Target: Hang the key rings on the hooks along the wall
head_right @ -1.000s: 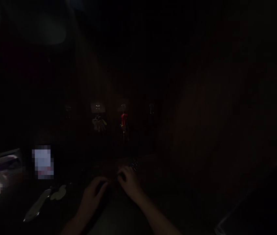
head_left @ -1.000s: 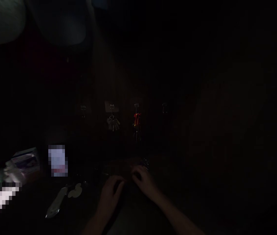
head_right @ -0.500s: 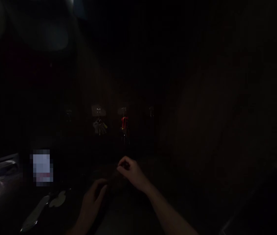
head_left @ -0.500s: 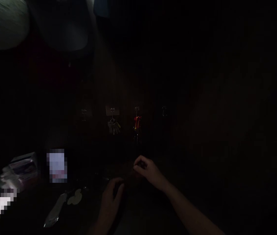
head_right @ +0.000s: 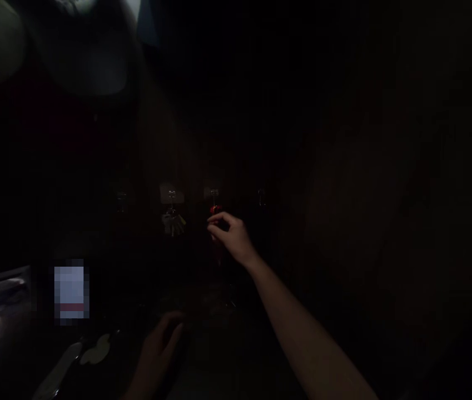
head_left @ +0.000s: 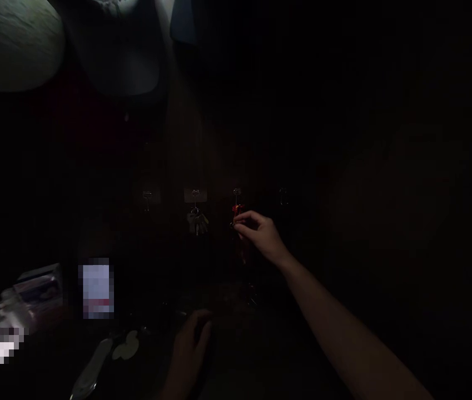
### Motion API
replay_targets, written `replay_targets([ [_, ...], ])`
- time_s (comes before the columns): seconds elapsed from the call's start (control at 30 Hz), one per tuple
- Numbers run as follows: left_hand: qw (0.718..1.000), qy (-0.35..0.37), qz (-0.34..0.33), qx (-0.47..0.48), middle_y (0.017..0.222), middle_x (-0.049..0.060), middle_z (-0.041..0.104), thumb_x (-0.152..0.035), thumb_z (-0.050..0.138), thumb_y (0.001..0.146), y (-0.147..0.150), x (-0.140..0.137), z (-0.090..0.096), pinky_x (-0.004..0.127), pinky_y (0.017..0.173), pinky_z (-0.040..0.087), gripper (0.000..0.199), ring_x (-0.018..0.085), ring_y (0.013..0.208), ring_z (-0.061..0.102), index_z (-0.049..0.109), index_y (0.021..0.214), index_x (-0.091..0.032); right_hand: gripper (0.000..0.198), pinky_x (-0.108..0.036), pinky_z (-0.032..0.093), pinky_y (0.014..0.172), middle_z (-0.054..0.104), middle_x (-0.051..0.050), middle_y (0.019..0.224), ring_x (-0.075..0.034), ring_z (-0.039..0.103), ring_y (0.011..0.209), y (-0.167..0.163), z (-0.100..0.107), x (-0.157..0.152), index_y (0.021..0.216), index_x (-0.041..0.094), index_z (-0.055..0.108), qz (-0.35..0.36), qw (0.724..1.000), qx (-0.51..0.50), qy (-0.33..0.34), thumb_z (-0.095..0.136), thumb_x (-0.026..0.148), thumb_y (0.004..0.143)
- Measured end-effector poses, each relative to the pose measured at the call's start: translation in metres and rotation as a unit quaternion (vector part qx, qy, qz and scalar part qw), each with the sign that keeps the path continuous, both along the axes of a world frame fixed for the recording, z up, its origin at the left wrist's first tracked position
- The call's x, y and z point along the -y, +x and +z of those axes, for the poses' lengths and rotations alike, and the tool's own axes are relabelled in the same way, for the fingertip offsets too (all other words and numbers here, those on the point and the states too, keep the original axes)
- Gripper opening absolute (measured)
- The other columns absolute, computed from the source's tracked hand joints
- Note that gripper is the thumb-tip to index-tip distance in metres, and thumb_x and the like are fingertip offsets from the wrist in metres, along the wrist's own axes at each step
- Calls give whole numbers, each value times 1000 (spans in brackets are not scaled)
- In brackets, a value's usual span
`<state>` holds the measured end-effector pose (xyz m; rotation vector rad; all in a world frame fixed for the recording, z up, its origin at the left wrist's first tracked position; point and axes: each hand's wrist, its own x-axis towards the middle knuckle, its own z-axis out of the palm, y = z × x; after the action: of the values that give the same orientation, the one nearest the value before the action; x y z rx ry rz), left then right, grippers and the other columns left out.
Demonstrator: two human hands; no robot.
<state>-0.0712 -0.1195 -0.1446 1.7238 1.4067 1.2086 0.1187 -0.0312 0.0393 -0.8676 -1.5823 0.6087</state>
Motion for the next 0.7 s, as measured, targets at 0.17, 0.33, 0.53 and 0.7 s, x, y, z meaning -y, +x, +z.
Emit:
replay_targets([
  [0.17,1000,-14,-2,7,102,3,67,-40,46,84,-1,0,1,32,86,47,25,20,97,61,58,100,-24,18,-28,46,69,63,0,76,-15,58,73,2,29,-27,80,18,64,-38,996,5,86,64,28,66],
  [0.33,1000,-12,-9,20,101,4,67,-39,45,84,1,3,9,31,85,48,26,20,96,62,60,99,-24,16,-29,45,70,63,1,74,-15,58,70,3,37,-52,77,19,63,-49,992,-9,114,64,26,64],
  [0.53,1000,-10,-1,16,97,4,69,-38,45,82,3,3,11,32,83,49,25,21,92,63,61,97,-23,15,-30,46,69,64,1,71,-15,59,67,7,33,-65,77,19,62,-35,995,-28,94,63,27,65],
  [0.7,1000,-2,5,7,97,4,69,-36,45,82,5,2,10,30,83,48,24,20,93,63,61,94,-23,20,-30,46,71,64,0,78,-15,60,73,9,24,-66,83,19,60,-57,991,-41,114,64,25,64],
])
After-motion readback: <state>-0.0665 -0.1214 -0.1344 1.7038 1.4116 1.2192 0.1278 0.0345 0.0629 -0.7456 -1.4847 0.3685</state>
